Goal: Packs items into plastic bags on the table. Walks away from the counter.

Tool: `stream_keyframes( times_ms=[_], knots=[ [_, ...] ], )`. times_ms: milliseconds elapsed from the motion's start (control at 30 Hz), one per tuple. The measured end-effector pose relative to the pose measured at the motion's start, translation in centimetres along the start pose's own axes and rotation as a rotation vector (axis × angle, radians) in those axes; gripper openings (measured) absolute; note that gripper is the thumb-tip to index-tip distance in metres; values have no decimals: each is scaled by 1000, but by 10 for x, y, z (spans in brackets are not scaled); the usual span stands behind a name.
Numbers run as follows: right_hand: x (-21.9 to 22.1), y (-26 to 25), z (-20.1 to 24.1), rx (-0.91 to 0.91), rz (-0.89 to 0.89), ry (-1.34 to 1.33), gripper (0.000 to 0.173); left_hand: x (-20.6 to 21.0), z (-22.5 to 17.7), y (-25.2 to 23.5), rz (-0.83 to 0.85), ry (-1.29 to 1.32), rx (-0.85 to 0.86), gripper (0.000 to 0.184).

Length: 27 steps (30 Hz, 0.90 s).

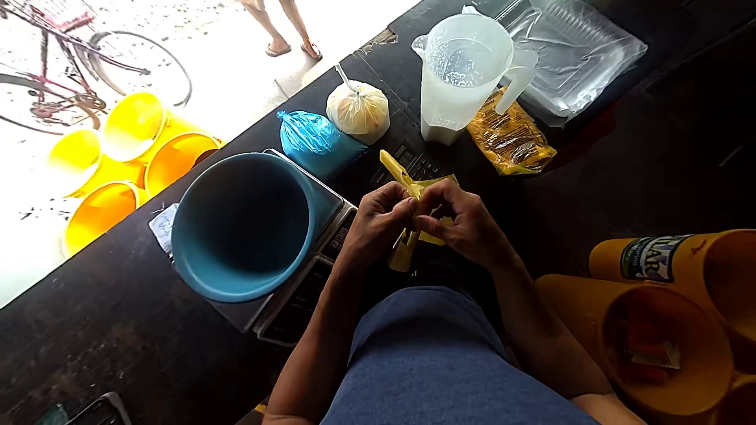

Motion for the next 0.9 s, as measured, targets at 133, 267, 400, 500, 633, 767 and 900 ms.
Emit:
stream_keyframes(
  times_ms=[133,267,400,500,633,767,900],
  knots=[
    [4,-2,-8,36,-17,-61,8,7,4,-2,-10,-29,0,18],
    [2,4,-16,81,-31,-183,11,14,7,-4,-28,34,10,22],
    [-1,8,-19,67,-52,-159,11,18,12,2,-85,29,2,20],
    [0,8,-18,6,-86,-50,8,19,14,7,-123,50,-11,18],
    [2,7,-13,-121,-133,147,7,17,17,9,-184,83,-37,11],
    [2,8,-13,-171,-130,189,6,18,17,10,-151,224,-42,6],
    [0,10,-15,-174,-114,186,5,17,24,11,-105,325,-44,3]
  ],
)
Point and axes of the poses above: each hand's wrist, its own y-axis away from the middle knuckle, its own x-axis out of the palm, z = x × y, the point moved 2 cm from there along -y, towards the middle knuckle, and after that the axes turned 8 degrees about y, right-handed, at the moved point
